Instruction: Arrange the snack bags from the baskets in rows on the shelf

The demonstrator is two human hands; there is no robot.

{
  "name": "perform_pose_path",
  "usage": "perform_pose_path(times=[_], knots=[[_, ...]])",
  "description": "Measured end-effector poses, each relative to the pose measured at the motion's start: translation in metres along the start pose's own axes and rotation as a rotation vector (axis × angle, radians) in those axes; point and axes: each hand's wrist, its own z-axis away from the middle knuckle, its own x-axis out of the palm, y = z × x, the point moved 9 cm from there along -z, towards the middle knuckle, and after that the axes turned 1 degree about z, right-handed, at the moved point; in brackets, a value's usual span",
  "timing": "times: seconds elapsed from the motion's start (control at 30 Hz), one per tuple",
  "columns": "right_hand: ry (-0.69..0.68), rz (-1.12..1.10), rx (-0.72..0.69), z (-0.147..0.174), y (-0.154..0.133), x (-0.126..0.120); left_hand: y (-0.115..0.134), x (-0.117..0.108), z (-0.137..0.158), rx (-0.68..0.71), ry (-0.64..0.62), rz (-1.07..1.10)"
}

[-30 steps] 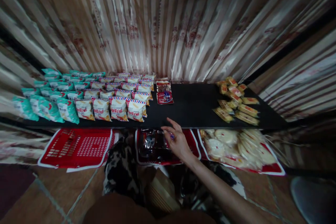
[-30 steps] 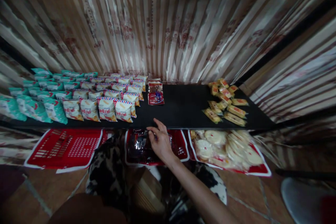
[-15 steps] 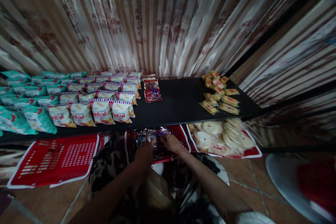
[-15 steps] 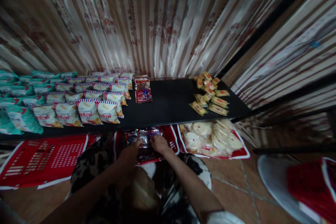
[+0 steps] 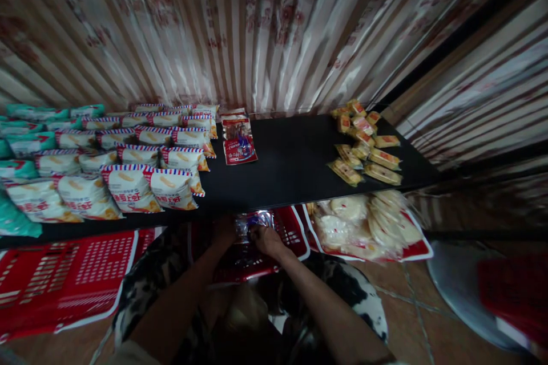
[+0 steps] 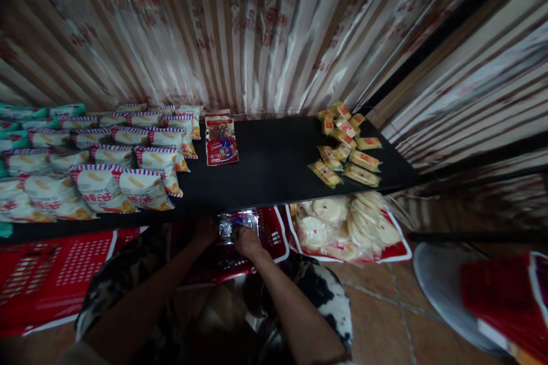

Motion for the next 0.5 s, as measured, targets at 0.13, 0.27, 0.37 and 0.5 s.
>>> perform_pose_path(times=[0.13,0.27,0.37,0.5], knots=[[-0.052,0.016,0.014,-0.001,0.002,0.004,-0.012,0.012,-0.015,-0.106,-0.010,0.083],[-0.068,0.047,0.043,0.003,0.004,0.005,-0.011,0.020,-0.014,-0.146,-0.051,0.196],[-0.043,0.067,0.092,0.003,0.010,0.001,-0.008,0.027,-0.008,-0.195,-0.097,0.334],[-0.002,0.065,0.145,0.004,0.019,-0.003,0.000,0.035,0.007,-0.248,-0.171,0.590]])
